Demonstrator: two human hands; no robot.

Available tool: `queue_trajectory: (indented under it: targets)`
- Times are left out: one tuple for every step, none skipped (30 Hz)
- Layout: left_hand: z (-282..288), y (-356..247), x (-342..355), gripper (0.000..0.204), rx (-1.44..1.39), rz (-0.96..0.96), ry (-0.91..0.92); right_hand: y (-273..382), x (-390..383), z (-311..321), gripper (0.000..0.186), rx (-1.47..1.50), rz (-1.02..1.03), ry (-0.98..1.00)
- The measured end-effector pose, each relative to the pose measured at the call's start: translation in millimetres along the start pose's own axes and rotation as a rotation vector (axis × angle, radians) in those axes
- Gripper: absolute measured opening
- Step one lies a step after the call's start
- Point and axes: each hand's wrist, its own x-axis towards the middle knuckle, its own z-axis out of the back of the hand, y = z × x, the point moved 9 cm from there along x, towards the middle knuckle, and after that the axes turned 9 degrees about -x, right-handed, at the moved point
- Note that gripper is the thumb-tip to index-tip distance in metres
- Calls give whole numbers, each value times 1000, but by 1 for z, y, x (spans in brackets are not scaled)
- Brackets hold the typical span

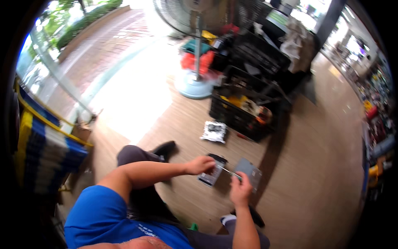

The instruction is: The person uses a screwdriver to unscrew a small screw from a metal electronic casing while sitting on a stool.

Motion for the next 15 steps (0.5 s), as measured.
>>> queue_trajectory:
  targets:
    - [-1, 9, -7, 29, -14, 14, -10, -18, -4, -6, 14, 74, -46, 22]
    - [-4, 12, -8, 29, -22, 19, 8, -21, -8, -7, 13, 124, -70, 25]
    - [-6, 16, -6, 28, -41, 16, 11, -18, -10, -7, 13, 69, -44, 43]
    - [-4, 19, -6, 27, -58, 15, 18, -15, -12, -11, 14, 16, -19, 56]
    - [-8, 20, -3, 26, -74, 14, 33, -15, -12, -12, 14, 14, -15, 63]
    - [-8, 21, -2, 26, -75, 14, 28, -13, -13, -13, 14, 0, 14, 74]
    - [-7, 23, -2, 26, -73, 25, 26, -10, -14, -15, 14, -13, 41, 83]
    - [-9, 24, 0, 26, -74, 34, 26, -11, -13, -13, 14, -15, 40, 84]
    - [-10, 24, 1, 26, -75, 35, 27, -11, -12, -11, 13, -2, 36, 74]
    - [-10, 24, 1, 26, -85, 30, 27, -12, -11, -9, 13, 11, 30, 65]
    - [-11, 24, 2, 26, -95, 23, 24, -10, -10, -8, 13, 11, 30, 67]
    - [-11, 24, 2, 26, -96, 24, 22, -8, -8, -3, 13, 35, 30, 26]
    - [-10, 24, 2, 26, -100, 20, 17, -8, -7, 1, 13, 59, 29, -14]
    - [-11, 22, 3, 26, -104, 15, 16, -9, -7, 3, 13, 58, 29, -16]
    - [-11, 21, 4, 26, -105, 14, 18, -12, -7, 2, 13, 66, 21, 4]
